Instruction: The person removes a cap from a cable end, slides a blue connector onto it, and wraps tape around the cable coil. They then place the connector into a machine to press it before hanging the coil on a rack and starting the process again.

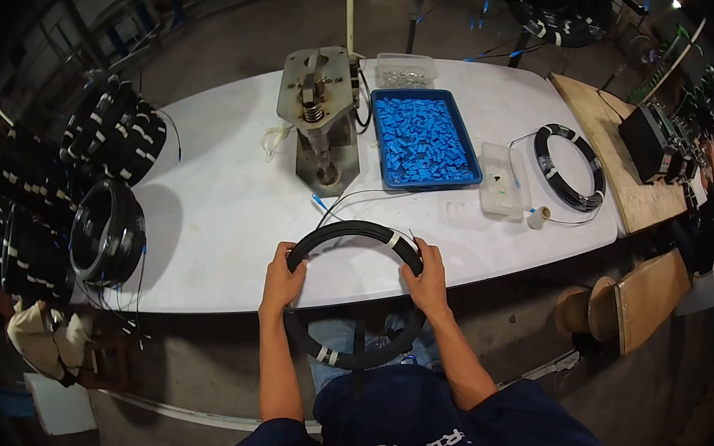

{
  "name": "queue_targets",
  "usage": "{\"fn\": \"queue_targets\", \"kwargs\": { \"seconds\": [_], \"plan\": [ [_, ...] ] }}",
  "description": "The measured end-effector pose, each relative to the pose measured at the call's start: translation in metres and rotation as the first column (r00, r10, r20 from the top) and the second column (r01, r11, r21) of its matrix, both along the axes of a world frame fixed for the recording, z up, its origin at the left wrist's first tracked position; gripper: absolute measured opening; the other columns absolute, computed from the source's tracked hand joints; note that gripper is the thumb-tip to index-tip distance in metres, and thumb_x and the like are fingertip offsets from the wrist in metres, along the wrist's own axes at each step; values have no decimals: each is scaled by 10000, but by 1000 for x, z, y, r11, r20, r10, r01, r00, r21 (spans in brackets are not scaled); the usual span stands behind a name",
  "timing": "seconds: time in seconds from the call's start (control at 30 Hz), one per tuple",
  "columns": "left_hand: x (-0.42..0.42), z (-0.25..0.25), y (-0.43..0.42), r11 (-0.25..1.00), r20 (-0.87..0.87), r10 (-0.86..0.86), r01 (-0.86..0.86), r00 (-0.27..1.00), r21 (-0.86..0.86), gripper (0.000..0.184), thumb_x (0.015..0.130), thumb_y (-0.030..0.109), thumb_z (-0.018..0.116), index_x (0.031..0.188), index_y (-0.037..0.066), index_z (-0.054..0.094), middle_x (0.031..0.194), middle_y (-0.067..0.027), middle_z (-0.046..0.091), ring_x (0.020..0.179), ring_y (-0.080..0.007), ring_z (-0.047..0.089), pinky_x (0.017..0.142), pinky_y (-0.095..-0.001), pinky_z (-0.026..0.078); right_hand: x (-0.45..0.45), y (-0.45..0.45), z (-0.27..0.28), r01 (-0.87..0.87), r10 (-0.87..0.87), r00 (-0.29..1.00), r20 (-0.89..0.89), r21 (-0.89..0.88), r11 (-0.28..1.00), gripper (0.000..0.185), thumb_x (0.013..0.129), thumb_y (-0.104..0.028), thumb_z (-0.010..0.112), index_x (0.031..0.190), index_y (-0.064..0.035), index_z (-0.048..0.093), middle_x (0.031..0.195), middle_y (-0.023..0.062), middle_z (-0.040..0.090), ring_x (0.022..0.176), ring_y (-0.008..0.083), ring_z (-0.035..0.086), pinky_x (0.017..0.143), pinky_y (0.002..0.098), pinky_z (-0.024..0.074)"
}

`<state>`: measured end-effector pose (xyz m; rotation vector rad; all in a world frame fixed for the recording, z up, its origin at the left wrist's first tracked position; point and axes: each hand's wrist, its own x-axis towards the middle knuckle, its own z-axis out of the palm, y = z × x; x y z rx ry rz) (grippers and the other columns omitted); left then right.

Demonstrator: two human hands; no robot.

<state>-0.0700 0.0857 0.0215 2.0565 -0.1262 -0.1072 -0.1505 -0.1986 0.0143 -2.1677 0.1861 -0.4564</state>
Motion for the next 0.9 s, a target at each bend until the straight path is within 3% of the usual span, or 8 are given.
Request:
{"fn": "queue_targets", "kwargs": {
  "seconds": [0.03,0.17,0.23,0.33,0.43,0.63,0.73,0.9],
  "plan": [
    [2,4,1,1000,-12,-17,17,1000,-18,374,860,102,654,1192,19,505,898,-148,711,826,-272,685,754,-345,509,-1,0,5,8,-8,1000,8,2,1000,554,786,-28,666,1310,13,489,1066,208,530,983,376,562,862,425,470],
    [3,47,-4,998,-102,-9,16,995,67,381,855,150,695,1180,7,559,886,-136,709,795,-233,674,734,-333,510,-9,-1,35,-17,15,1000,18,70,997,525,781,-8,676,1287,10,536,1049,182,568,961,332,596,849,391,481],
    [5,58,-4,990,87,-124,118,988,76,294,837,202,736,1036,8,639,708,-32,603,568,-97,515,545,-270,433,-12,-3,54,-41,40,999,16,122,992,519,780,-2,680,1282,12,552,1048,173,586,960,316,611,849,375,485],
    [-3,98,-1,989,-21,-137,138,990,48,191,835,168,732,922,10,669,638,5,548,555,-64,481,515,-248,386,-11,-5,88,-116,96,987,128,165,979,504,776,5,688,1268,15,581,1057,163,616,969,283,632,859,338,486],
    [-5,134,-1,996,-6,-91,91,996,21,229,837,157,739,987,-2,669,662,-18,560,595,-82,462,547,-268,391,3,-12,126,-177,150,957,248,93,980,498,769,17,689,1257,15,590,1080,172,620,991,282,632,875,332,485],
    [23,193,-6,999,346,-49,45,937,20,215,821,108,722,987,-15,664,692,-68,606,621,-95,477,592,-273,420,55,-18,176,-180,127,897,423,88,980,475,734,38,666,1201,7,587,1101,156,606,975,285,609,825,345,489],
    [47,192,-9,997,401,-31,58,915,-56,204,813,0,640,1015,-10,663,716,-59,625,624,-92,485,590,-271,428,83,-20,160,-210,139,878,457,109,972,482,741,39,638,1213,1,550,1082,149,598,965,279,601,840,349,483],
    [71,151,-10,997,389,-58,70,919,-15,214,810,16,653,1021,-15,665,779,-61,644,715,-111,549,675,-270,463,108,-16,106,-161,96,903,419,123,979,468,758,9,625,1214,-4,519,1064,160,586,957,284,589,876,359,469]
  ]
}}
